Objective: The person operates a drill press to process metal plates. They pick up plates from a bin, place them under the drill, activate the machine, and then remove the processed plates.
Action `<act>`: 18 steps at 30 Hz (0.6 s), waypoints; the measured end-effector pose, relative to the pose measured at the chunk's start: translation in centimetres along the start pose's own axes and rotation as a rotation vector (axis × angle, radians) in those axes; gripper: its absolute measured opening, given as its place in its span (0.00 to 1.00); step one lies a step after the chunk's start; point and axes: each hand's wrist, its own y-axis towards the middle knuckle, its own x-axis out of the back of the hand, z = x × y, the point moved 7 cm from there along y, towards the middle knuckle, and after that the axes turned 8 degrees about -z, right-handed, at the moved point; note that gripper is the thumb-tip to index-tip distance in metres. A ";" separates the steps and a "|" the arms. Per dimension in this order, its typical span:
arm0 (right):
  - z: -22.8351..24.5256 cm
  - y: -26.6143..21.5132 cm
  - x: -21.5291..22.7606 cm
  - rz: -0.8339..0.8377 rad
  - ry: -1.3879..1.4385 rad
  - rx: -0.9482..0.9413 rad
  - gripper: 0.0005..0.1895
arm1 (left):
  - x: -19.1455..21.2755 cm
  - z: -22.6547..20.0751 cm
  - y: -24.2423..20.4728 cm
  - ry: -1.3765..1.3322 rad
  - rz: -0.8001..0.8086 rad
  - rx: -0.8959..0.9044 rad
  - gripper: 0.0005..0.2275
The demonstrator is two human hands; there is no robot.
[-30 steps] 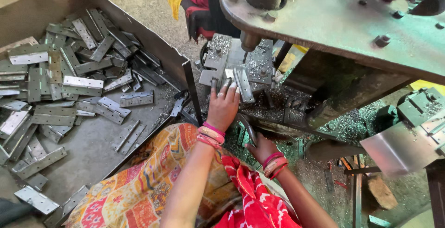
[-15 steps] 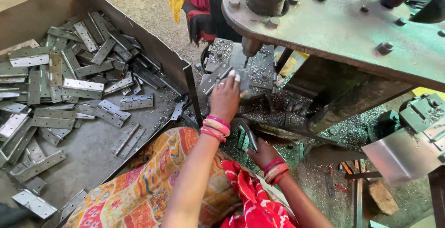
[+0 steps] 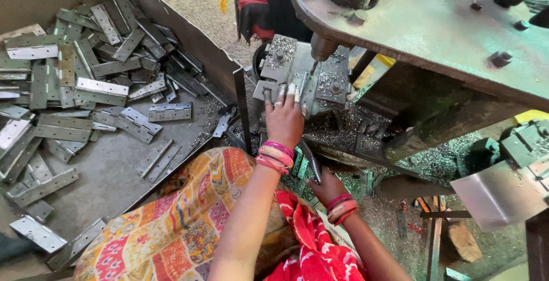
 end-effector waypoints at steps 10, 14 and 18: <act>-2.9 -0.7 -5.1 -0.129 0.066 0.061 0.24 | -0.5 0.6 0.6 0.008 0.016 0.003 0.13; -2.3 1.0 -3.1 -0.039 -0.033 0.004 0.30 | -0.6 0.7 1.1 -0.016 0.002 -0.005 0.14; -2.2 1.2 -1.9 -0.015 -0.074 0.018 0.28 | -1.2 1.1 0.2 -0.040 0.048 0.010 0.13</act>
